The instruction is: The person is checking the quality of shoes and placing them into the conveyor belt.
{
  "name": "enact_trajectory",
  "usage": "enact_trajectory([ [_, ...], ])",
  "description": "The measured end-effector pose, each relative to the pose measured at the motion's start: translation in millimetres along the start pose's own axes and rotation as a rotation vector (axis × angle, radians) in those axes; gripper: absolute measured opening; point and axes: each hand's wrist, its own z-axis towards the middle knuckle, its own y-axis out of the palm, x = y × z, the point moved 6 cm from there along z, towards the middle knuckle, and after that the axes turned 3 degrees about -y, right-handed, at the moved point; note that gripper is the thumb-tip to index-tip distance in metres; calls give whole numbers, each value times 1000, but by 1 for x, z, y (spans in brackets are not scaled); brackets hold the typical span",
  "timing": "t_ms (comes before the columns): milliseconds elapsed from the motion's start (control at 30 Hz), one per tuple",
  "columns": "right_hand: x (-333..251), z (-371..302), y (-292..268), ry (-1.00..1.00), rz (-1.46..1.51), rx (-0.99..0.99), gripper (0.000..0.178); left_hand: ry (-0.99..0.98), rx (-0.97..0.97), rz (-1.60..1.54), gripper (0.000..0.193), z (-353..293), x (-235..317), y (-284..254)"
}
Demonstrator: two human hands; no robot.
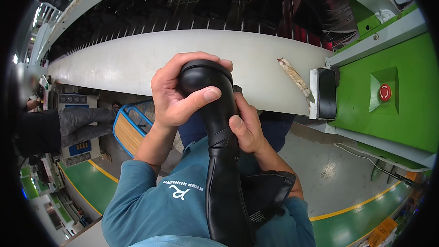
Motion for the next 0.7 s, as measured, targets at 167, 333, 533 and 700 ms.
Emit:
enact_trajectory([
  [167,15,-25,-14,-24,-61,135,70,-45,72,-134,49,-11,0,-5],
  [333,40,-67,-14,-444,-470,468,55,33,180,-334,50,-16,-5,-12],
  [533,-23,-41,-34,-536,-893,435,48,11,179,-560,57,-30,-21,-14],
  [700,-60,-33,-58,-572,-811,256,46,-180,-146,-169,80,-31,-1,-34],
])
